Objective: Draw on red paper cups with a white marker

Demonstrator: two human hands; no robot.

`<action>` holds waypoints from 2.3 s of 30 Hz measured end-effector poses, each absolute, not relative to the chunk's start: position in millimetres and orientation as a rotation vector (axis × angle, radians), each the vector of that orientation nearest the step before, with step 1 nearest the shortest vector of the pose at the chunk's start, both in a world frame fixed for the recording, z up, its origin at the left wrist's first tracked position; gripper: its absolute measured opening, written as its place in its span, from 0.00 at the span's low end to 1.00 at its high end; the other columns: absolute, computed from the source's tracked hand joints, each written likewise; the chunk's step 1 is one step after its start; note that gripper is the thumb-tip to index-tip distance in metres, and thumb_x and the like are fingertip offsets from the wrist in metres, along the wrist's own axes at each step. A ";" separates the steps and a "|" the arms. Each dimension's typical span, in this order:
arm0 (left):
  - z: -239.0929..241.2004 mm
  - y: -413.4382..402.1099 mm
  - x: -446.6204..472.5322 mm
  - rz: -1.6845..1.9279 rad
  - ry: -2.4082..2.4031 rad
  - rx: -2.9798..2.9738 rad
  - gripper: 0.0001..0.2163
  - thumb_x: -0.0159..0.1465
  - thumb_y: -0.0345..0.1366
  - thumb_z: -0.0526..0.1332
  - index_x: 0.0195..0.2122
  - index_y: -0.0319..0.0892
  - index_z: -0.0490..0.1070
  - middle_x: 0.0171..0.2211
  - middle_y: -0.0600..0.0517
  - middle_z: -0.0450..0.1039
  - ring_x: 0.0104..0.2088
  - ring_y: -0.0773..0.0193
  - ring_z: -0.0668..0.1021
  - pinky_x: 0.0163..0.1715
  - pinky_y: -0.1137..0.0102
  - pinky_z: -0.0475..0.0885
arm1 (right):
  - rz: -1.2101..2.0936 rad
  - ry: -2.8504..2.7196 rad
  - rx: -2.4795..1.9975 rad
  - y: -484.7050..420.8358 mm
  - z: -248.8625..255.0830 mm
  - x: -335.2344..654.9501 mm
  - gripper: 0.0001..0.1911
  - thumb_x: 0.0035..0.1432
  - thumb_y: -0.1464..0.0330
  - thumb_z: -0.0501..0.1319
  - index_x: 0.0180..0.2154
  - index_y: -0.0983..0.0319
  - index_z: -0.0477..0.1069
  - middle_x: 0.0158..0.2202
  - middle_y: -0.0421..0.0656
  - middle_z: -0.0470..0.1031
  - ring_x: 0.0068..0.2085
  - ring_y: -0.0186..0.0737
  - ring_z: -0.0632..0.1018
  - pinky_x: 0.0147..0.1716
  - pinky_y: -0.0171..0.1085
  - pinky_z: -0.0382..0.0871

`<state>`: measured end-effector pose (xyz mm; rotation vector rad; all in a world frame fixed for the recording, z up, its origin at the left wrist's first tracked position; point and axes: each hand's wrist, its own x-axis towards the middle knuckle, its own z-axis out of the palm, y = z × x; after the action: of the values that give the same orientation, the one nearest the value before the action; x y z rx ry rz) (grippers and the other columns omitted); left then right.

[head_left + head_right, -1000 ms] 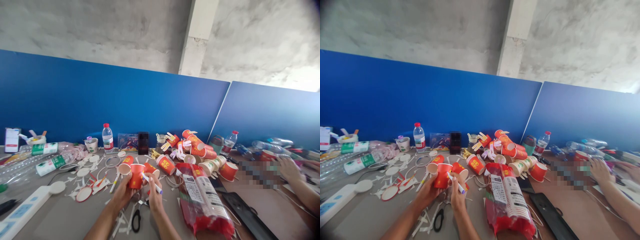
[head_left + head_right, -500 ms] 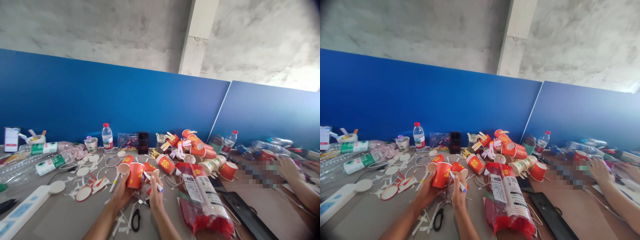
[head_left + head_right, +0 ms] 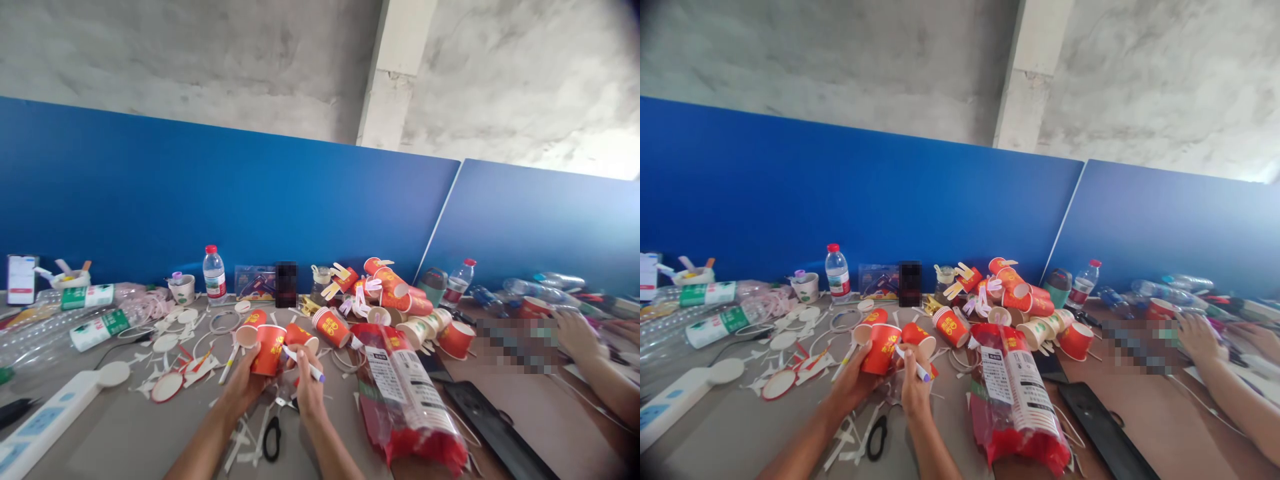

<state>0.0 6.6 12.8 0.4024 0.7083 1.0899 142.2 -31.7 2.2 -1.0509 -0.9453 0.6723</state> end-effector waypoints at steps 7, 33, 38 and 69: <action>3.7 13.5 -7.3 0.988 0.650 0.417 0.14 0.79 0.40 0.65 0.60 0.39 0.80 0.40 0.41 0.92 0.40 0.46 0.94 0.43 0.57 0.89 | 0.588 -0.844 -1.038 -28.8 2.3 140.0 0.43 0.65 0.26 0.61 0.32 0.58 0.85 0.24 0.39 0.75 0.29 0.44 0.74 0.31 0.41 0.69; 0.8 11.4 -5.9 0.994 0.723 0.451 0.16 0.81 0.42 0.64 0.62 0.38 0.79 0.42 0.39 0.92 0.39 0.45 0.94 0.42 0.56 0.91 | 0.643 -0.842 -1.019 -33.9 9.0 140.2 0.41 0.64 0.27 0.63 0.33 0.58 0.85 0.25 0.42 0.77 0.30 0.47 0.77 0.33 0.43 0.72; -5.6 13.8 -7.1 1.038 0.723 0.452 0.14 0.73 0.36 0.73 0.57 0.39 0.81 0.41 0.40 0.92 0.39 0.47 0.94 0.41 0.61 0.90 | 0.645 -0.893 -1.015 -35.6 9.0 140.5 0.38 0.65 0.29 0.65 0.32 0.57 0.85 0.24 0.42 0.78 0.29 0.47 0.78 0.33 0.43 0.72; 14.2 6.8 -3.0 1.063 0.756 0.461 0.16 0.77 0.33 0.64 0.64 0.38 0.76 0.41 0.41 0.91 0.38 0.50 0.92 0.46 0.58 0.90 | 0.696 -0.923 -1.048 -35.0 7.8 143.1 0.41 0.64 0.26 0.63 0.33 0.56 0.87 0.24 0.42 0.78 0.29 0.47 0.78 0.32 0.43 0.72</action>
<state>-3.0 6.8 14.2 0.4608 0.7563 1.0632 143.1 -35.0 7.8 -1.0484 -0.9227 0.6956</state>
